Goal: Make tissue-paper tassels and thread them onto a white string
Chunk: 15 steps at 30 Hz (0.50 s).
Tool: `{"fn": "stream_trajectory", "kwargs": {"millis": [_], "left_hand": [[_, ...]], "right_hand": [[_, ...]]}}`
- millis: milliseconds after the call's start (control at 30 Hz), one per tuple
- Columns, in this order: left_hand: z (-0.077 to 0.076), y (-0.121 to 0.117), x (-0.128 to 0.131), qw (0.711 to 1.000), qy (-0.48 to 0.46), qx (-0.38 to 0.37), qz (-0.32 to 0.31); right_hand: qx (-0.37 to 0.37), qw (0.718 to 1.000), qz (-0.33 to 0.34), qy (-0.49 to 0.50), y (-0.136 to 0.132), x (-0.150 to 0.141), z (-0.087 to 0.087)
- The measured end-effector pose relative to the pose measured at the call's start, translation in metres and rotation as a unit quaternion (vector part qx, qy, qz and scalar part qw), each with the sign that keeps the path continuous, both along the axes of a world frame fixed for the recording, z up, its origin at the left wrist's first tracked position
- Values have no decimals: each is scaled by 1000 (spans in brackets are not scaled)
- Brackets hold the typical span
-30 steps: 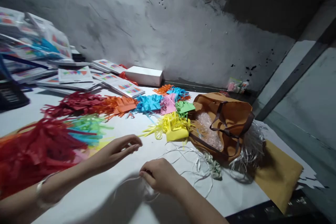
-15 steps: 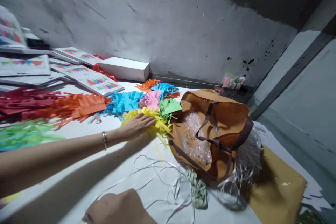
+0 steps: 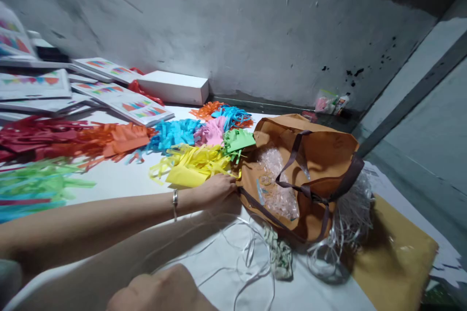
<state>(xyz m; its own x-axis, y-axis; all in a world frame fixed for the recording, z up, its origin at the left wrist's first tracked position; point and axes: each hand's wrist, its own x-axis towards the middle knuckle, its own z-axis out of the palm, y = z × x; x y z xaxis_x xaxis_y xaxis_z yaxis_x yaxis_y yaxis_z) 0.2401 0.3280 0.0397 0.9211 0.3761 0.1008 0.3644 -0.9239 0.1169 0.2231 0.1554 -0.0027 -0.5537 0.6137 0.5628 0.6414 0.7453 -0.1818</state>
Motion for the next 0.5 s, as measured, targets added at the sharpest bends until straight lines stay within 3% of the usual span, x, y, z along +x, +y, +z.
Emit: {"fn": "stream_trajectory", "kwargs": {"millis": [100,233,367,500], "left_hand": [[-4,11,12,1000,15,-19,13],[2,14,7,997,10,-72,32],[12,14,-16,983,-16,-169,67],[18,11,-50,946,-67,-307,79]], "right_hand": [[7,1000,-7,-8,-3,1,8],[12,1000,-17,-23,-4,1,11],[14,1000,-9,-14,-3,4,11],[19,1000,-7,10,0,9,13]]}}
